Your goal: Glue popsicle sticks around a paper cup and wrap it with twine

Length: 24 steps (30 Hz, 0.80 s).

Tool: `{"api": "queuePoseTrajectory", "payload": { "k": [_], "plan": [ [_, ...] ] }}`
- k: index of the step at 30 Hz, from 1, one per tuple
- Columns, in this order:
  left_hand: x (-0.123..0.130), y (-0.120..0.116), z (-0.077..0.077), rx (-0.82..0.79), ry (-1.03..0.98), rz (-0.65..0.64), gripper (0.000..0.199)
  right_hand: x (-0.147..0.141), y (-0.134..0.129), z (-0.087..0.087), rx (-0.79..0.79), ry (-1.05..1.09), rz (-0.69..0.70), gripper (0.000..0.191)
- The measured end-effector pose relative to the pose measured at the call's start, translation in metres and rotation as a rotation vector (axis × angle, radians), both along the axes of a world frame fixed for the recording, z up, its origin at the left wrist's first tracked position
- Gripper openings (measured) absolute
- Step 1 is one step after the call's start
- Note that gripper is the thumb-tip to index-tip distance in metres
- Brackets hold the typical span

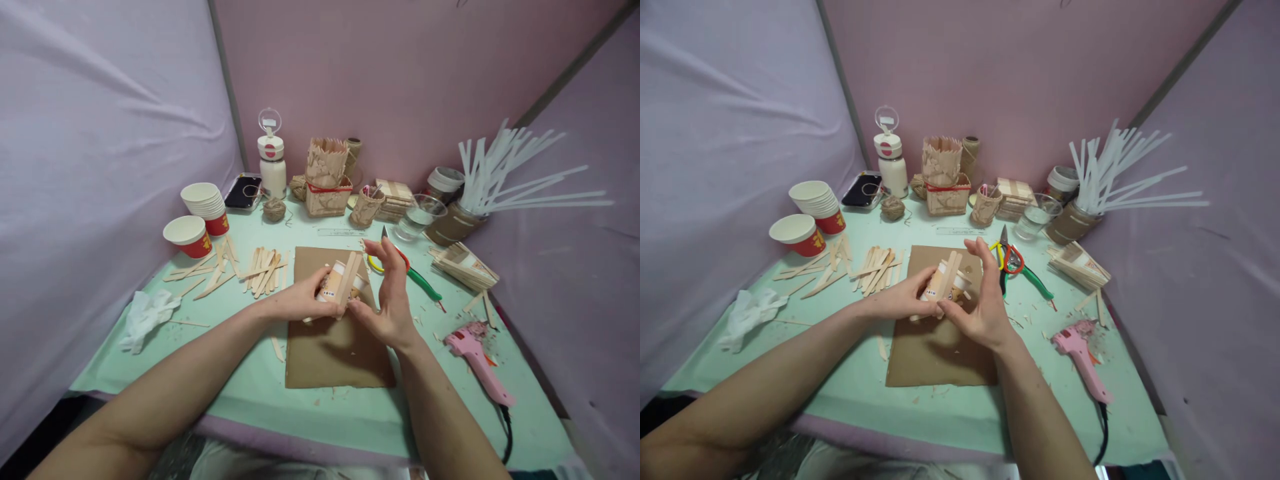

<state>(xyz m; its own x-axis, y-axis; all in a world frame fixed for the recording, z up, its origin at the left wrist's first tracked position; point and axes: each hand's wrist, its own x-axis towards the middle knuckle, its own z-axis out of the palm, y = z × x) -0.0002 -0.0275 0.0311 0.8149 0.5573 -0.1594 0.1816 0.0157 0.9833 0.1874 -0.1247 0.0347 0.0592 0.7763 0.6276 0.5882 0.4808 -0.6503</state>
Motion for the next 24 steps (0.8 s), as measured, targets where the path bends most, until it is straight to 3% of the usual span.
{"api": "queuePoseTrajectory", "payload": {
  "k": [7, 10, 16, 24],
  "plan": [
    [0.002, 0.017, -0.008, 0.357, 0.016, 0.054, 0.081, 0.001, 0.001, -0.002, 0.015, -0.021, 0.006, 0.088],
    [0.001, 0.025, -0.017, 0.453, 0.059, 0.021, 0.077, 0.000, 0.001, 0.004, -0.022, -0.093, -0.005, 0.074],
    [0.002, 0.032, -0.025, 0.580, 0.068, 0.003, 0.074, 0.000, 0.004, 0.003, -0.149, -0.247, -0.008, 0.048],
    [-0.002, 0.034, -0.017, 0.658, 0.111, -0.013, 0.079, 0.003, 0.009, -0.008, -0.169, -0.325, 0.012, 0.028]
  ]
}}
